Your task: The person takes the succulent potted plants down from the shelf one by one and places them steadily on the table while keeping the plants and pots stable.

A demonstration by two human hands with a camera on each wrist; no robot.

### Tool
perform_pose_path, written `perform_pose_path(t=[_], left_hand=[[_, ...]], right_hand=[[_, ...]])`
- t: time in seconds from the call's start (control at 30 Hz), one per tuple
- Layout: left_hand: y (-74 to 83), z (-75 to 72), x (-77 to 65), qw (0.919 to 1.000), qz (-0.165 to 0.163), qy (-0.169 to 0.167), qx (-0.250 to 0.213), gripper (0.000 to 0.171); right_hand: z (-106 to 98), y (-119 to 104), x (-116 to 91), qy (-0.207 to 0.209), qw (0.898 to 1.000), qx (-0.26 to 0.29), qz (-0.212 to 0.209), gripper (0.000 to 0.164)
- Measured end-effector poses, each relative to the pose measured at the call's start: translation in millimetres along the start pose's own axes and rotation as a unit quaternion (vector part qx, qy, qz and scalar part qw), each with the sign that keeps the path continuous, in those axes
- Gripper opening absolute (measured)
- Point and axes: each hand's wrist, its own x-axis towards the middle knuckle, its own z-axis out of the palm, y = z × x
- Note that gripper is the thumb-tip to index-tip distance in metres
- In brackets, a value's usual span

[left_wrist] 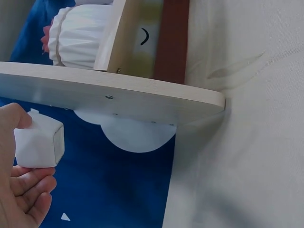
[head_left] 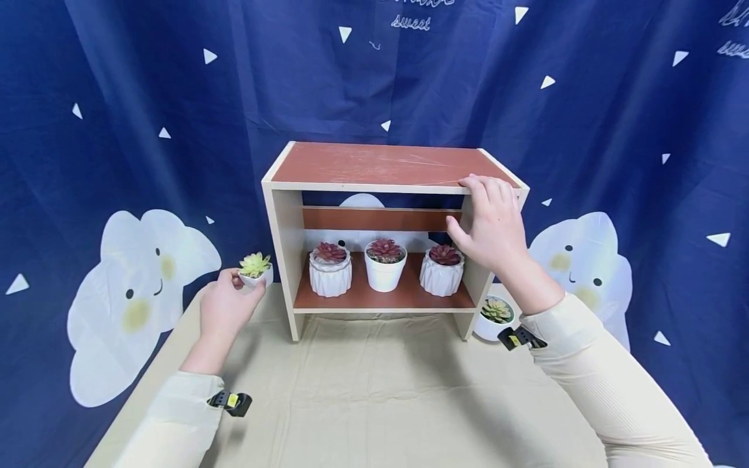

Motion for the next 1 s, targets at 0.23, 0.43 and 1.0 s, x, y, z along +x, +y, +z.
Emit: perform_pose_path(t=[0.23, 0.43, 1.0], left_hand=[[-7.1, 7.5, -1.3, 0.9998, -0.013, -0.004, -0.012, 0.062], [-11.4, 16.6, -1.5, 0.9997, -0.016, -0.003, -0.017, 0.06], [-25.5, 42.1, -5.1, 0.9996, -0.021, 0.002, -0.017, 0.053]], right_hand=[[-1, -1, 1, 0.0, 1.0, 0.0, -0.001, 0.059], [-2, 0, 1, 0.004, 1.0, -0.001, -0.001, 0.059], [0, -1, 0, 0.004, 1.0, 0.001, 0.002, 0.06]])
